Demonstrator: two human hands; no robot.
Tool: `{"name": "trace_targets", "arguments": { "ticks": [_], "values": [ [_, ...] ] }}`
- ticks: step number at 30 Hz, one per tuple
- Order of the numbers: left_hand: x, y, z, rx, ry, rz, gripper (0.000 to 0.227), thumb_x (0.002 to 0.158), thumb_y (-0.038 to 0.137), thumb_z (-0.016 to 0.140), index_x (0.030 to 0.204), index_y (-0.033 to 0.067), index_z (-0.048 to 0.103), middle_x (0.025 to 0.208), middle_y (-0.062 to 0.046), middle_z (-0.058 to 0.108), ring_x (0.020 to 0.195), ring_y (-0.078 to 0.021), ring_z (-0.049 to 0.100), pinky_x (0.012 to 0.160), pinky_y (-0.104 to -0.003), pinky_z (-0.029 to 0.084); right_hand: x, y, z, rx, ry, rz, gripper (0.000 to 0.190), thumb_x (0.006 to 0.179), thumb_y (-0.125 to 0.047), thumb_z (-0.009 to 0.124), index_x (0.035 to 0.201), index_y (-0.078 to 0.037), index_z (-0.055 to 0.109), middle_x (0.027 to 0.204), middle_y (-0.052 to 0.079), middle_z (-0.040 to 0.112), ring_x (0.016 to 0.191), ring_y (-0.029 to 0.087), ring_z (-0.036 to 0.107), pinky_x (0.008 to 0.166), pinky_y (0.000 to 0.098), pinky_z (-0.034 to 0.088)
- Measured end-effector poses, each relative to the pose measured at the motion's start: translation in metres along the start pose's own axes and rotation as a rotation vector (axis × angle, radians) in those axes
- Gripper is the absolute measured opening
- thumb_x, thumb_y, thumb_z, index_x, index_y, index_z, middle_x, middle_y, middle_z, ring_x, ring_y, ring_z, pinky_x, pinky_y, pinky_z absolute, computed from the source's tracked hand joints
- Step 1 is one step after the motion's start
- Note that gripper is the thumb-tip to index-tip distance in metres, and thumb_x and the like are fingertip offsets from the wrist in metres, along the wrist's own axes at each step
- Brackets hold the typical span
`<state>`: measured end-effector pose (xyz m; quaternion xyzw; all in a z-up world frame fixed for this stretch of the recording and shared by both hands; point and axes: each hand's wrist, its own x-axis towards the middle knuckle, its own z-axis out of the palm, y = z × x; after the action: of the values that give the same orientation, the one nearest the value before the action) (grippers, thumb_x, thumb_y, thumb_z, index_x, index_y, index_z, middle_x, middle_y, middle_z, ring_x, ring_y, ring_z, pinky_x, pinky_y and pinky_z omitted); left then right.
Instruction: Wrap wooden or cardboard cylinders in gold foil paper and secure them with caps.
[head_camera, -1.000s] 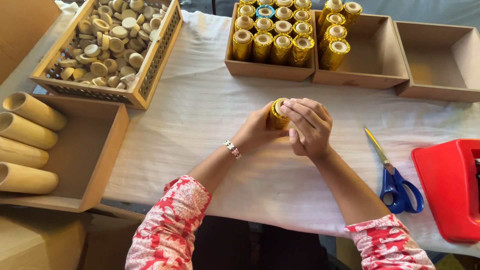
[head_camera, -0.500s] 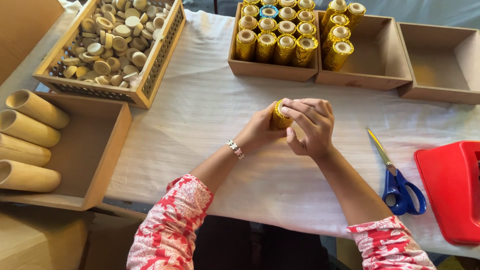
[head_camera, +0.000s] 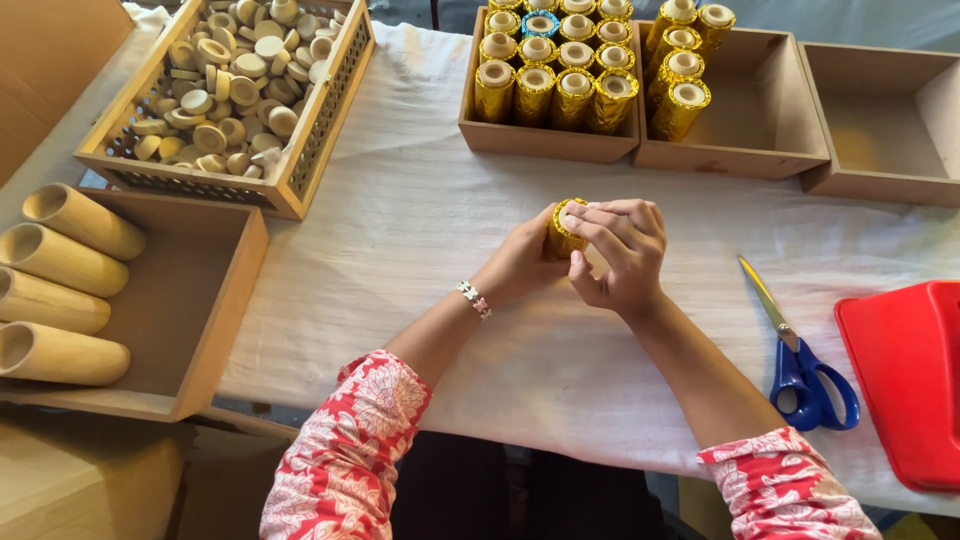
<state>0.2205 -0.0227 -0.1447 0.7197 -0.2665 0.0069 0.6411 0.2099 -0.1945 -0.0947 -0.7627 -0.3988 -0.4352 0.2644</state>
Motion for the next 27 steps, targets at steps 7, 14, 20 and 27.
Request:
{"name": "trace_targets", "arguments": {
  "ticks": [7,14,20,27],
  "values": [
    [-0.001,0.001,0.001,0.004,0.013,-0.019,0.05,0.089,0.011,0.078,0.133,0.0092,0.054,0.109,-0.007,0.07,0.096,-0.0121,0.065,0.085,-0.032,0.058,-0.007,-0.002,0.001,-0.088,0.015,0.024,0.025,0.083,-0.018,0.063,0.103,-0.012,0.077,0.11,0.0,0.077,0.102,0.024,0.065,0.106,0.0457,0.039],
    [-0.001,0.001,0.002,0.015,0.02,-0.027,0.051,0.089,0.012,0.078,0.134,0.0089,0.054,0.11,-0.008,0.071,0.096,-0.012,0.066,0.085,-0.032,0.058,-0.013,0.001,0.006,-0.085,0.036,0.102,0.024,0.085,-0.021,0.06,0.1,-0.017,0.078,0.106,-0.005,0.078,0.102,0.023,0.06,0.115,0.0468,0.03],
    [-0.002,0.006,0.004,0.003,0.021,0.015,0.054,0.087,0.013,0.082,0.133,0.008,0.053,0.107,-0.007,0.07,0.093,-0.0108,0.064,0.083,-0.03,0.058,-0.015,0.0,0.01,-0.143,0.055,0.092,0.019,0.086,-0.024,0.068,0.1,-0.02,0.08,0.108,-0.007,0.078,0.099,0.021,0.058,0.11,0.045,0.032],
    [-0.001,0.005,-0.001,-0.027,-0.01,-0.091,0.054,0.088,0.014,0.08,0.134,0.0084,0.053,0.097,-0.004,0.066,0.084,-0.0068,0.059,0.074,-0.027,0.056,-0.015,0.0,0.011,-0.093,0.081,0.113,0.012,0.084,-0.02,0.075,0.096,-0.017,0.076,0.112,-0.003,0.073,0.11,0.027,0.05,0.105,0.0433,0.037]
  ]
}}
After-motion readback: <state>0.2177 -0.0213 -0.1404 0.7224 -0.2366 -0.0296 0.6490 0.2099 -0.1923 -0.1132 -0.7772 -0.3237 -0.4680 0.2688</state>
